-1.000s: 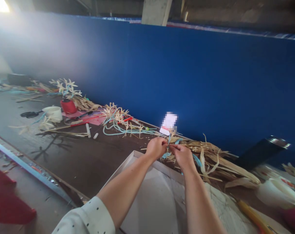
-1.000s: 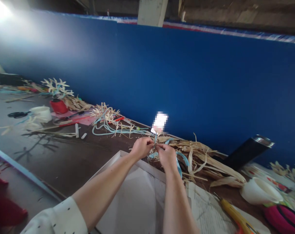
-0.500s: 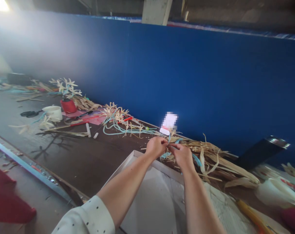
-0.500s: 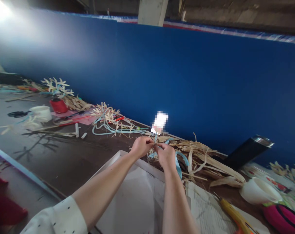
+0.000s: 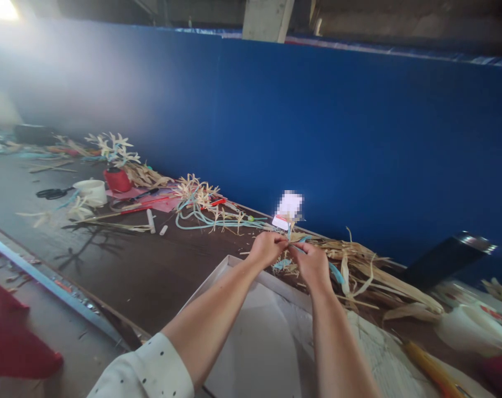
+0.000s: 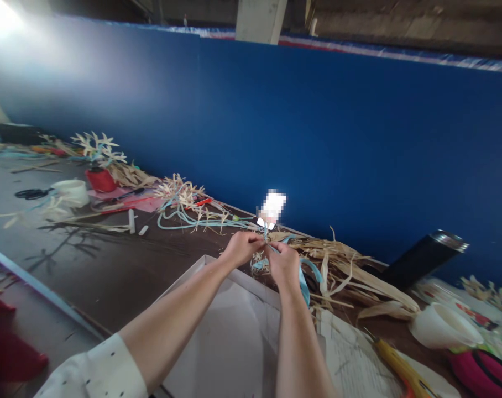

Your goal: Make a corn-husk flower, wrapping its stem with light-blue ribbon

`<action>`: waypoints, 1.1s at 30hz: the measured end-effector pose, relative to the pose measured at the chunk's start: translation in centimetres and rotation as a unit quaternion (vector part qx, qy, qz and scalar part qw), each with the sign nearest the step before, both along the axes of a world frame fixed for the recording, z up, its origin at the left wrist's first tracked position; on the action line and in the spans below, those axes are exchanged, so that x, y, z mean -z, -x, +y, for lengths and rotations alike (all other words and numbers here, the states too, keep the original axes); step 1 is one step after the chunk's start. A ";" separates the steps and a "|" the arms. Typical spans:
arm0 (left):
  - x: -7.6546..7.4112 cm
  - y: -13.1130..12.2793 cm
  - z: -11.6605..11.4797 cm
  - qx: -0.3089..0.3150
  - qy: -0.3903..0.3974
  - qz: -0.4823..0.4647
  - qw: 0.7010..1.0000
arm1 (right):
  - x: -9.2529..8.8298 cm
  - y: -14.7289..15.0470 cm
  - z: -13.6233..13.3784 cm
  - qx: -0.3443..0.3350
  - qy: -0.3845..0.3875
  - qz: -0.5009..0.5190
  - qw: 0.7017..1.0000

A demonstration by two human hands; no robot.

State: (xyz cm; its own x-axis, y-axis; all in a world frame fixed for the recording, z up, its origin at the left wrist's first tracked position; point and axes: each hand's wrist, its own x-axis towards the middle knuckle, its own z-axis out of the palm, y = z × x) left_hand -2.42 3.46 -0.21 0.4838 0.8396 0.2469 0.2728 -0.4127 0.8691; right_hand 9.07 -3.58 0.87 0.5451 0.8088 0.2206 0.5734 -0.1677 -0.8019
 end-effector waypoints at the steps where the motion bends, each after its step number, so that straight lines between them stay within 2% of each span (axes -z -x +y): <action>1: 0.0 0.0 0.0 0.009 0.005 -0.009 1.000 | 0.0 -0.1 0.0 -0.002 -0.001 0.003 1.000; 5: 0.0 0.0 0.2 0.010 0.023 -0.037 0.999 | 0.0 -0.3 -0.1 -0.016 -0.007 0.009 1.000; 10: 0.5 -0.3 0.6 0.001 0.116 -0.103 0.988 | 0.0 0.2 -0.1 -0.038 -0.017 0.050 0.998; 13: 0.5 -0.4 0.8 -0.012 0.138 -0.114 0.984 | 0.1 0.2 0.0 -0.037 -0.019 0.057 0.997; 24: -0.2 0.3 0.2 -0.049 0.037 0.002 0.998 | 0.8 -0.9 0.1 -0.052 -0.042 0.053 0.996; 33: -0.2 0.3 0.2 -0.029 -0.013 0.045 0.998 | 0.3 -1.1 -0.1 -0.021 -0.037 0.004 0.999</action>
